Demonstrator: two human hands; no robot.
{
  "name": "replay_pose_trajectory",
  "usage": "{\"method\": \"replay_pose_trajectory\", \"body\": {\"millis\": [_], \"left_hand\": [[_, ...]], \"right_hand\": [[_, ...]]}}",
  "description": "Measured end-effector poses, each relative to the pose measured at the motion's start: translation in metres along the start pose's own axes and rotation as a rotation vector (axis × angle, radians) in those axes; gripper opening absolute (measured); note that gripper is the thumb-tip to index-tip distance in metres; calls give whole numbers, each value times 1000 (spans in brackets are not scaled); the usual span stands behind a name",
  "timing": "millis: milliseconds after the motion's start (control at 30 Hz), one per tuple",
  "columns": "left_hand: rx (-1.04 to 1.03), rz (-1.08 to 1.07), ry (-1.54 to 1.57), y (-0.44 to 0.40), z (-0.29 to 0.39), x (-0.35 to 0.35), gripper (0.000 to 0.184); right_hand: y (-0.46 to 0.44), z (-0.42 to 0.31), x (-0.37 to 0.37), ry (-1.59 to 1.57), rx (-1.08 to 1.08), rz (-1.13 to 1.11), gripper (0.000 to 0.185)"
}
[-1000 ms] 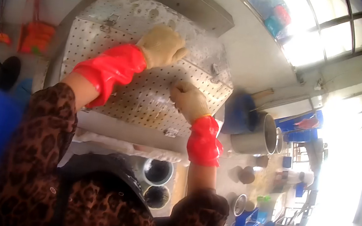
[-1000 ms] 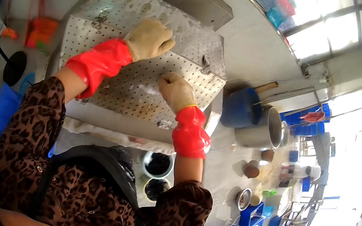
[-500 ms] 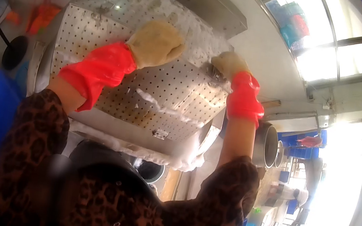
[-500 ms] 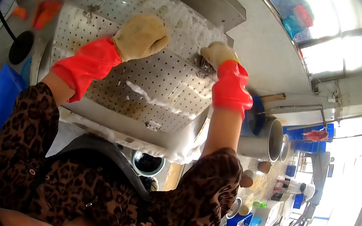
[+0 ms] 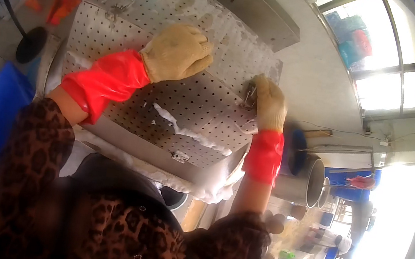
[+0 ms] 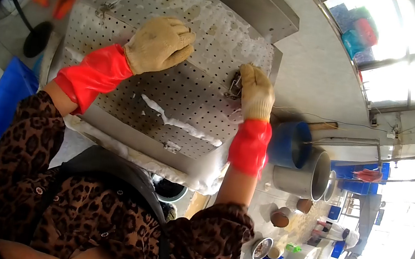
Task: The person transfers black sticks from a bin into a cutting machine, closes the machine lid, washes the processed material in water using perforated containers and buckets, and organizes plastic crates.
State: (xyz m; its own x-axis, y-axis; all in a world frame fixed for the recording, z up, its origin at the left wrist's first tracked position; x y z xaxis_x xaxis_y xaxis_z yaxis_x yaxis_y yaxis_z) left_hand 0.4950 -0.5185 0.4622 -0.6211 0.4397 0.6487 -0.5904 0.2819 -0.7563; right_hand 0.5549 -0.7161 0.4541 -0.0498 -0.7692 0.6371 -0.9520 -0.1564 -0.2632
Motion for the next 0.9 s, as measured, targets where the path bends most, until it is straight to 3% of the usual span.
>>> {"method": "replay_pose_trajectory", "body": {"millis": [67,133,200,233,267,300,333,367,433,467,533,600,633,667,900], "left_hand": [[2,-18,-13,-8,-6,-14,15],[25,-29,-43,-19,-14,-38,15],[8,-51,-71,-8,-14,-32,15],[2,-45,-73,-6,-11,-23,15],[-2,-43,-76,-5,-5,-17,15],[0,5,-45,-6,-2,-8,16],[-13,51,-23,-7,-4,4,16],[-5,41,-82,-5,-10,11,16],[76,55,45,-2,-32,19,14],[112,-101,-59,0,-54,16,15],[429,-251,50,6,-114,23,19],[447,-375,-73,7,-160,21,23],[439,-488,-271,11,-173,15,25],[488,-740,-149,16,-180,3,28],[486,-825,-371,2,-175,-1,36]], "right_hand": [[-25,19,-8,11,-88,-74,27],[-54,7,-19,43,109,-170,29],[-43,-4,-23,330,176,-127,31],[-41,-3,-26,422,87,-65,28],[-38,-4,-29,370,131,61,24],[-16,-48,-25,206,363,257,19],[-7,-77,-35,46,503,248,15],[3,-77,-48,76,594,298,14],[-2,-66,-65,101,492,223,12],[-3,-64,-65,69,473,228,12],[0,-59,-52,100,390,364,14],[-4,-56,-55,113,354,349,15],[-7,-55,-58,134,332,333,17],[-9,-52,-61,132,327,311,19],[-6,-42,-59,-9,203,306,20]]}}
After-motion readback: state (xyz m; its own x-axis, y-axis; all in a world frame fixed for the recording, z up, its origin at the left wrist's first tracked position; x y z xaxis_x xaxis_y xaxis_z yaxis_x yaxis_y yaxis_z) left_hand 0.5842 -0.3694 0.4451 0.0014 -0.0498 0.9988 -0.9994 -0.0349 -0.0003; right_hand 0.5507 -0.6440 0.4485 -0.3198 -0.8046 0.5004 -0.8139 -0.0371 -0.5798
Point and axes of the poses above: each hand's wrist, its own y-axis away from the middle knuckle, its own x-axis out of the back of the hand, z = x × y, the point moved 9 cm from there along -y, towards the middle knuckle, and after that the axes turned 11 degrees about -y, right-handed, at the moved point
